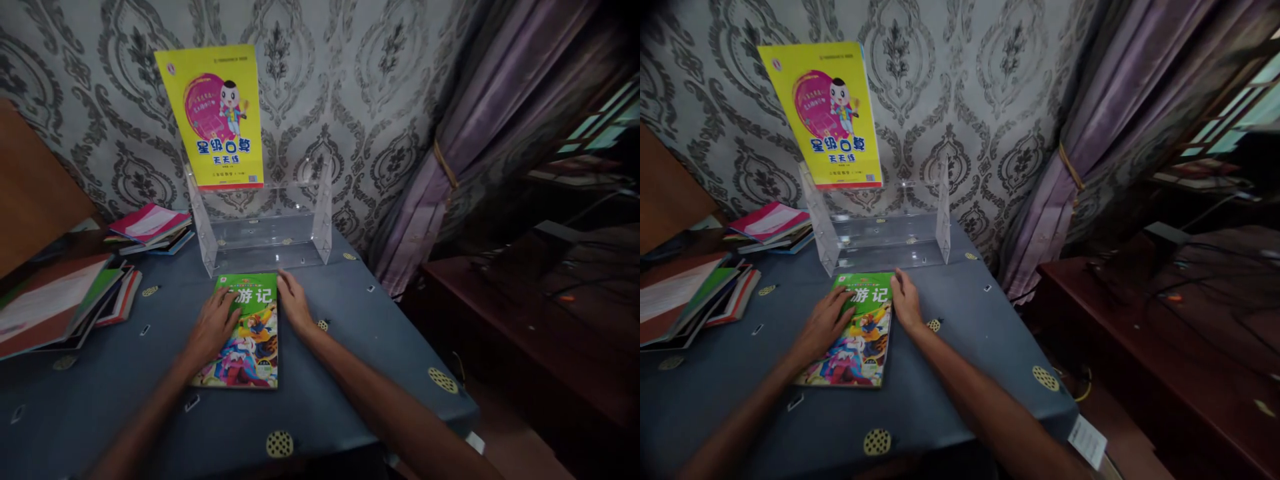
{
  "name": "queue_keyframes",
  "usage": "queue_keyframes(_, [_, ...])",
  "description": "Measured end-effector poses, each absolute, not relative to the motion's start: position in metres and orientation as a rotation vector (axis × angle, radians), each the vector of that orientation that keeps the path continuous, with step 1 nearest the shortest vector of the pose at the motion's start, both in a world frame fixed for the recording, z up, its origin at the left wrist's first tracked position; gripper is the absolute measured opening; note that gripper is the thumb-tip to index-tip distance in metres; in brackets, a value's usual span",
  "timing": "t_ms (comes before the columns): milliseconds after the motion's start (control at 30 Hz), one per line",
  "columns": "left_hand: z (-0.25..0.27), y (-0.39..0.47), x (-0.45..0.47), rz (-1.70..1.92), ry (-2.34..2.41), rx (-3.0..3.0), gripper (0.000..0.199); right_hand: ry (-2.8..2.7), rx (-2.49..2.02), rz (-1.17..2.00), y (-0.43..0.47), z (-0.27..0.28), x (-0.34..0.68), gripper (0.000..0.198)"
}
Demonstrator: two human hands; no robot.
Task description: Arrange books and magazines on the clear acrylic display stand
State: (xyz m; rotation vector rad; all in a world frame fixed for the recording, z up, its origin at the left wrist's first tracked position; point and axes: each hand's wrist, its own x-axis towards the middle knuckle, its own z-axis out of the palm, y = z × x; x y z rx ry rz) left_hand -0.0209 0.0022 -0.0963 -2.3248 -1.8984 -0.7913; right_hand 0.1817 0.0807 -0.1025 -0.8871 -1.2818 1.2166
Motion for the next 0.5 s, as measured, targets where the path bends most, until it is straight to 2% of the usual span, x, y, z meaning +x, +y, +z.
queue_keyframes(67, [-0.095,0.001,-0.021,-0.786,-1.842,-2.305,0.035,-1.59,-0.942,0.861,0.078,-0.098,0.184,0.027])
queue_keyframes(133, [-0.094,-0.001,-0.019,-0.794,-1.807,-2.283,0.032,-1.885,-0.858,0.647,0.075,-0.088,0.177,0.027])
queue_keyframes(300, [-0.091,-0.006,-0.016,-0.789,-1.827,-2.239,0.028,-2.536,-0.678,0.448,0.082,-0.063,0.132,0.025])
queue_keyframes(500, [-0.089,-0.007,-0.014,-0.719,-1.861,-2.177,0.018,-2.759,-0.782,0.295,0.105,-0.053,0.1,0.015])
